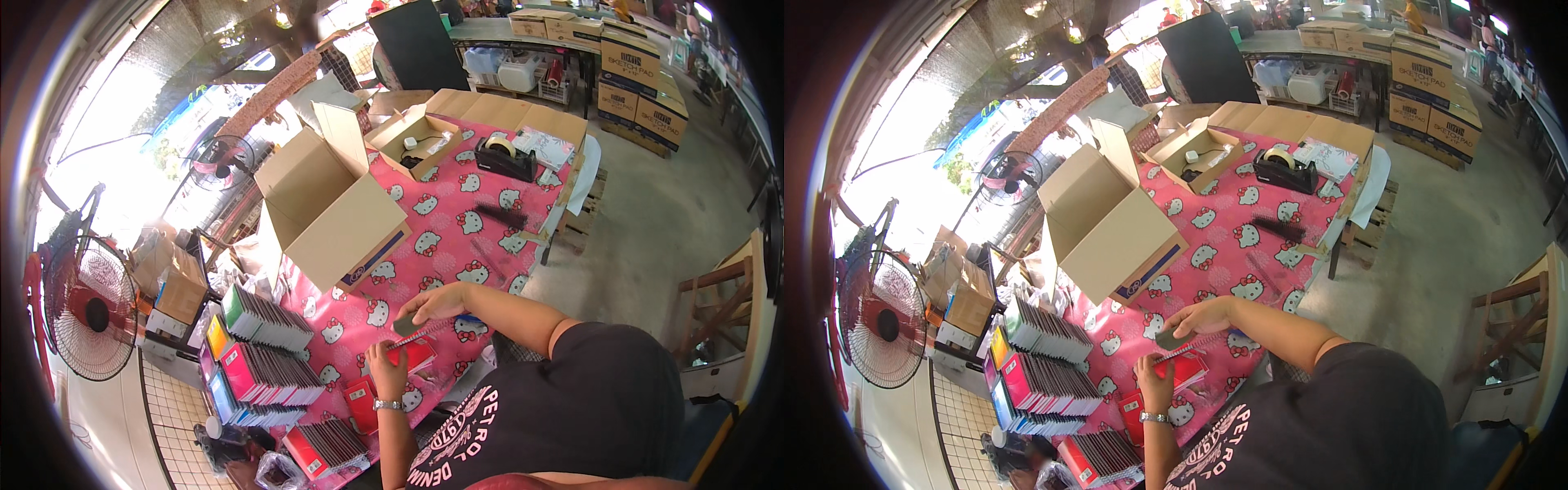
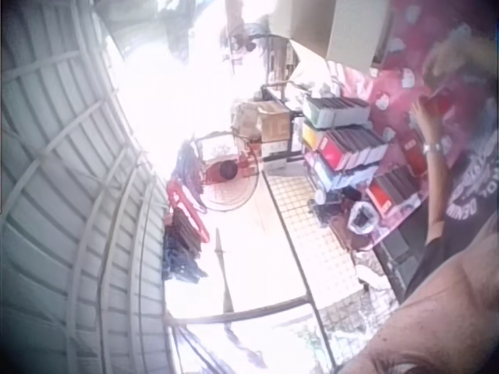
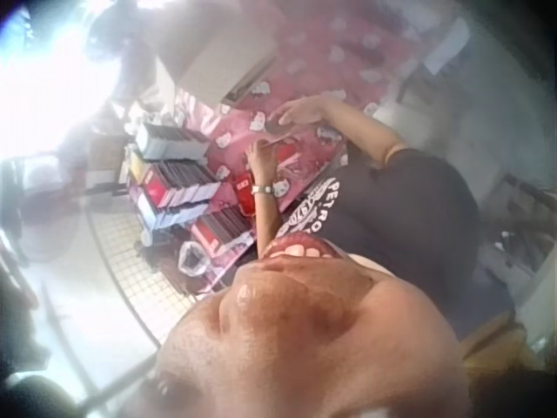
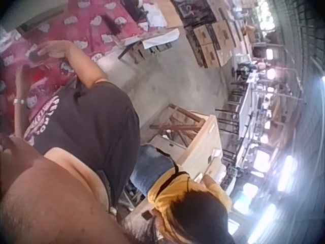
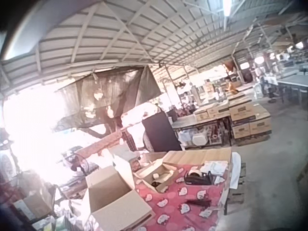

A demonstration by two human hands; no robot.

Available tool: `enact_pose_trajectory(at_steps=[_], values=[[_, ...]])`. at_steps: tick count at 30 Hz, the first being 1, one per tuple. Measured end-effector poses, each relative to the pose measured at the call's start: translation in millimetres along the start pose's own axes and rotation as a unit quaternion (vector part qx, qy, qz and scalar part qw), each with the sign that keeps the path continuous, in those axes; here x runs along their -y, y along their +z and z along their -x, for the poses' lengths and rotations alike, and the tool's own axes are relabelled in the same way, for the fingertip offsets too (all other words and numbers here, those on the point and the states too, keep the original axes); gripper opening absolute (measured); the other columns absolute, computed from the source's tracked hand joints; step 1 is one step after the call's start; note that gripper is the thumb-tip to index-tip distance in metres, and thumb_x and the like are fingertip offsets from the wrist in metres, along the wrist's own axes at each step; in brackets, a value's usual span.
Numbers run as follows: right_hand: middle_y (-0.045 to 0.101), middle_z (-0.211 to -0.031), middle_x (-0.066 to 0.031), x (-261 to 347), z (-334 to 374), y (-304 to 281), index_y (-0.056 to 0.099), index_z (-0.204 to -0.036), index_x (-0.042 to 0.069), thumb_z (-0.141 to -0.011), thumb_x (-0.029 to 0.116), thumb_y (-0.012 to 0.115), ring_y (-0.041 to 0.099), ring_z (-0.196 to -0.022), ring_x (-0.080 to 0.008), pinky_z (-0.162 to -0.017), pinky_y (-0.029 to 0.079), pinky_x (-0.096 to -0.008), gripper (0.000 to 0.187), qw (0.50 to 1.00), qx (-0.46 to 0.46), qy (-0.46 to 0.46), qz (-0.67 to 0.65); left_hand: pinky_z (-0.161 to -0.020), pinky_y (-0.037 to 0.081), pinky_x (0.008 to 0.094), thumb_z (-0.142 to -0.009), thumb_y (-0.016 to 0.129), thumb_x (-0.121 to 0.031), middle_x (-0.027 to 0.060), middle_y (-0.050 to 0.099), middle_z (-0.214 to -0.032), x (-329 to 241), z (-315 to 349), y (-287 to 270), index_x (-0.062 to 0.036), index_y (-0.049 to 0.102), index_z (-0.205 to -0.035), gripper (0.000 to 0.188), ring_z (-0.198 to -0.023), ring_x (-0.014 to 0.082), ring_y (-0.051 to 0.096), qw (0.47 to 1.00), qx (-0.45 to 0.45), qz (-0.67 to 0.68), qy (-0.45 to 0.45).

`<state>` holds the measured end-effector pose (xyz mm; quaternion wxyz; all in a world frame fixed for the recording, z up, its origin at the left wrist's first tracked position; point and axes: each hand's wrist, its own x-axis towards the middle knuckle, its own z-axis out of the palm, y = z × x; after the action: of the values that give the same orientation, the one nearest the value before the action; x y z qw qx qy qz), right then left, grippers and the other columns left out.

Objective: The person packs small red items into stacks and boxes, using blue pliers to secure or trim components on each item before placing them into a larger cardboard box.

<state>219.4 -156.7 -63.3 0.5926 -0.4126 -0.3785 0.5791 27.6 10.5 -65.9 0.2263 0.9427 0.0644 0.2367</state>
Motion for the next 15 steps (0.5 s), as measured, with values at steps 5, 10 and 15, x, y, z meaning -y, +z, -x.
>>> enact_pose_trajectory(at_steps=[5,10,15], values=[[0.061,-0.127,-0.0047,12,-6,9,0.056,-0.135,0.003,-0.087,0.023,0.073,0.054,-0.117,-0.0144,-0.104,0.038,-0.0314,0.055,0.999,-0.004,0.036,0.019,-0.09,0.044,0.0475,-0.078,0.077,-0.015,0.0137,0.061,-0.105,8,1,-9,-0.0064,0.062,-0.103,0.03,-0.104,0.0361,0.055,0.999,0.022,-0.021,-0.043],[0.061,-0.126,-0.0059,15,-17,14,0.056,-0.135,0.002,-0.087,0.023,0.073,0.053,-0.118,-0.0147,-0.104,0.038,-0.032,0.055,0.993,0.007,0.036,0.112,-0.088,0.045,0.047,-0.08,0.076,-0.016,0.0135,0.061,-0.103,21,6,-9,-0.0066,0.062,-0.104,0.029,-0.101,0.0359,0.057,0.998,0.024,0.018,-0.047],[0.062,-0.122,-0.0054,6,-26,9,0.061,-0.13,0.003,-0.085,0.029,0.074,0.054,-0.117,-0.0163,-0.103,0.038,-0.0317,0.053,0.995,0.037,0.036,0.084,-0.086,0.046,0.045,-0.081,0.075,-0.013,0.0141,0.061,-0.1,18,5,-6,-0.0049,0.062,-0.104,0.028,-0.098,0.0355,0.058,0.996,0.011,0.073,-0.054]])
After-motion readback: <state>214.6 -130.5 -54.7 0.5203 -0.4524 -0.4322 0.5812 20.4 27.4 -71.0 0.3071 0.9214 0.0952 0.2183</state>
